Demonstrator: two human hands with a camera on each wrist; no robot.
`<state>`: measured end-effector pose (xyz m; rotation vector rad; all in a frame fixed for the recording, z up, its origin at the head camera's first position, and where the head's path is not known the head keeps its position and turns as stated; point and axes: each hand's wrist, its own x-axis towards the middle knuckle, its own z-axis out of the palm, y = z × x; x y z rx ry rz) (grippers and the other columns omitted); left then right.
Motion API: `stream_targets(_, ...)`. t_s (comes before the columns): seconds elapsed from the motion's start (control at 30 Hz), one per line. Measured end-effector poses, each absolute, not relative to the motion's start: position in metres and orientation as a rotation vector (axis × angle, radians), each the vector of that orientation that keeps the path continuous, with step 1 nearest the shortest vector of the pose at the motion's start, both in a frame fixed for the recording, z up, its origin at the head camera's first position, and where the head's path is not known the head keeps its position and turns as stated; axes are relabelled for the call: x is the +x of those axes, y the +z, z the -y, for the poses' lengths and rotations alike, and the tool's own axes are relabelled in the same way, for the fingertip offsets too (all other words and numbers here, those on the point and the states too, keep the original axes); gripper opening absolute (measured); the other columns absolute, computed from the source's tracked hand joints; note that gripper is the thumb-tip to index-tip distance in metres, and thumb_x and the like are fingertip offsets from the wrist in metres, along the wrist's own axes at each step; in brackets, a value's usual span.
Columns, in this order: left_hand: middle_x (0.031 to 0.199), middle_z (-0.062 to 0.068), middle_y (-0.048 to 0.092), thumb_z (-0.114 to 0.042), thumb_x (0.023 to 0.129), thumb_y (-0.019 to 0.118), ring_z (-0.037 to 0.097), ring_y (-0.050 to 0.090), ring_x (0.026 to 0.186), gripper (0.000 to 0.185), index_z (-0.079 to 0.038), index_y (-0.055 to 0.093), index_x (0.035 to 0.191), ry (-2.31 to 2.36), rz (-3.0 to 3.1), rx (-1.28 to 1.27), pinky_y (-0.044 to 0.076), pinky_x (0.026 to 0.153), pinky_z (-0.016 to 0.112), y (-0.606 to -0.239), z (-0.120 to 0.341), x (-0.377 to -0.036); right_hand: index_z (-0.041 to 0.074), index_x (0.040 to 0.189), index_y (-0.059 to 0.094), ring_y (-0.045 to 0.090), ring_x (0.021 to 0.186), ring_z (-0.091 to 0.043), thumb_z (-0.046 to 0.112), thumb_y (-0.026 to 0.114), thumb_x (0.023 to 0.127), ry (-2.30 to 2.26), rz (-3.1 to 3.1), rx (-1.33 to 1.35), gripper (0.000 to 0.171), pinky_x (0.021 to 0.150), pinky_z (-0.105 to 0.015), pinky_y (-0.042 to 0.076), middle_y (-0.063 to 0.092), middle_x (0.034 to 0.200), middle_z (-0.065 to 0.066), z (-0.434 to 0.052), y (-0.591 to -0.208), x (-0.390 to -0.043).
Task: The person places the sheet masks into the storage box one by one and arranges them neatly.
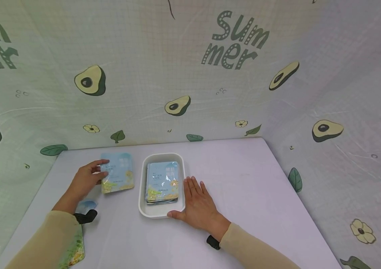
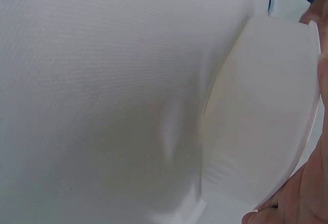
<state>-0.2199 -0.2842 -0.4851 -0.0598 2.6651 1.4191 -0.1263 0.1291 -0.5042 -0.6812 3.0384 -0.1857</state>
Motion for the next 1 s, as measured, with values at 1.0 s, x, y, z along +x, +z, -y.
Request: stream_targets(1.0, 0.114, 0.013, 0.058, -0.003, 0.101, 0.068, 0.023, 0.062, 0.098, 0.046, -0.015, 0.061, 0.145, 1.792, -2.334, 0.185, 0.06, 0.078, 0.029, -0.457, 0.163, -0.213, -0.008, 0.164, 0.022, 0.024, 0.16, -0.041, 0.089, 0.045, 0.09, -0.224, -3.035, -0.686, 0.124, 0.128, -0.059, 0.024, 0.027, 0.17, -0.027, -0.129, -0.503, -0.128)
